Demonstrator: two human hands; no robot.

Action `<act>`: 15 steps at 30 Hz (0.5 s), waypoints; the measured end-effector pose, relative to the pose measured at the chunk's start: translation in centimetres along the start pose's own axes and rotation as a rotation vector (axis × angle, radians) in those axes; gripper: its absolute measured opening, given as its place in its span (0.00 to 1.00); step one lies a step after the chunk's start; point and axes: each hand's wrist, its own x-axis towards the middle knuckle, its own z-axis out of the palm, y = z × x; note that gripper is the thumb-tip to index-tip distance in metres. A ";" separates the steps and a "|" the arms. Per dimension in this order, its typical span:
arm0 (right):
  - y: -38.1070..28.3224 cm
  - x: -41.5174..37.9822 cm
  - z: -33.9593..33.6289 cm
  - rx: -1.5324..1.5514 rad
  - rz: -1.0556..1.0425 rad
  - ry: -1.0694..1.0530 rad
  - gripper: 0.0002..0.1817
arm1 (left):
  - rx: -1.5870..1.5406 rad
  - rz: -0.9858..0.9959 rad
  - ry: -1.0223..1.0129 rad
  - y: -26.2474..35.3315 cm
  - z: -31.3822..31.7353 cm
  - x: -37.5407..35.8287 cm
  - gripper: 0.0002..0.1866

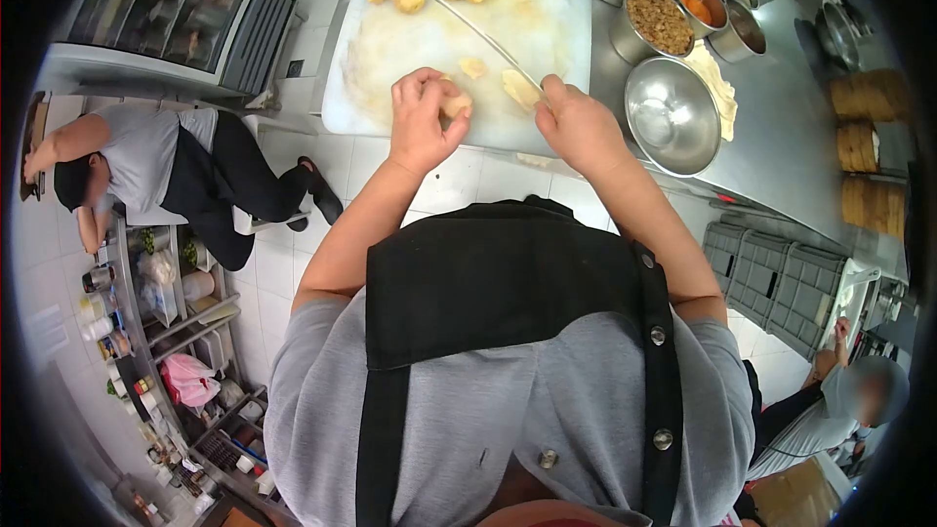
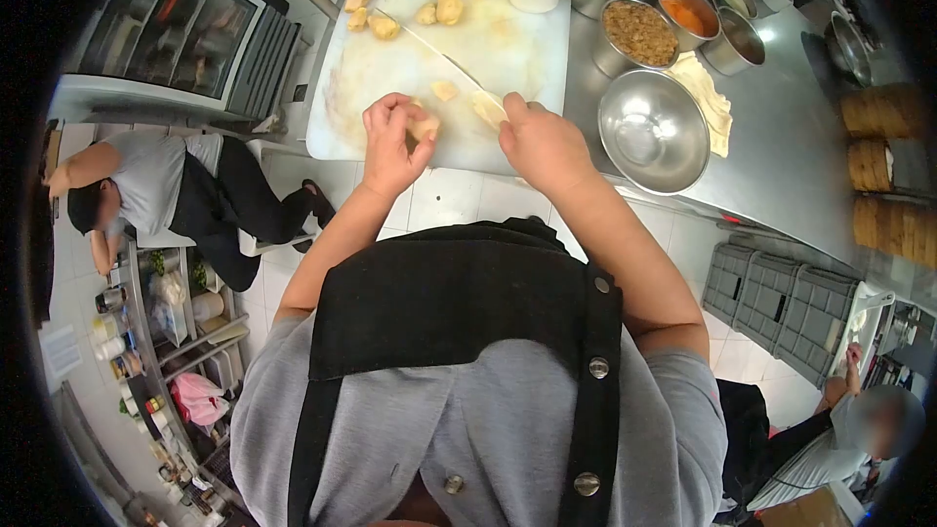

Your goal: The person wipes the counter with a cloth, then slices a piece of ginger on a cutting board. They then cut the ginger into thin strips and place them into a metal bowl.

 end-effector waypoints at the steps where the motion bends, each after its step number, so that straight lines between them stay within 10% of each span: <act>1: -0.2 -0.1 0.0 -0.013 0.003 0.035 0.12 | 0.020 -0.028 0.001 0.0 -0.3 0.0 0.17; 9: -0.6 -1.6 -1.6 0.211 0.020 0.106 0.13 | 0.220 0.031 0.052 1.8 -2.5 1.8 0.19; 15: 1.1 -4.3 -4.4 0.374 0.081 0.122 0.14 | 0.089 0.380 -0.291 4.0 1.7 4.3 0.23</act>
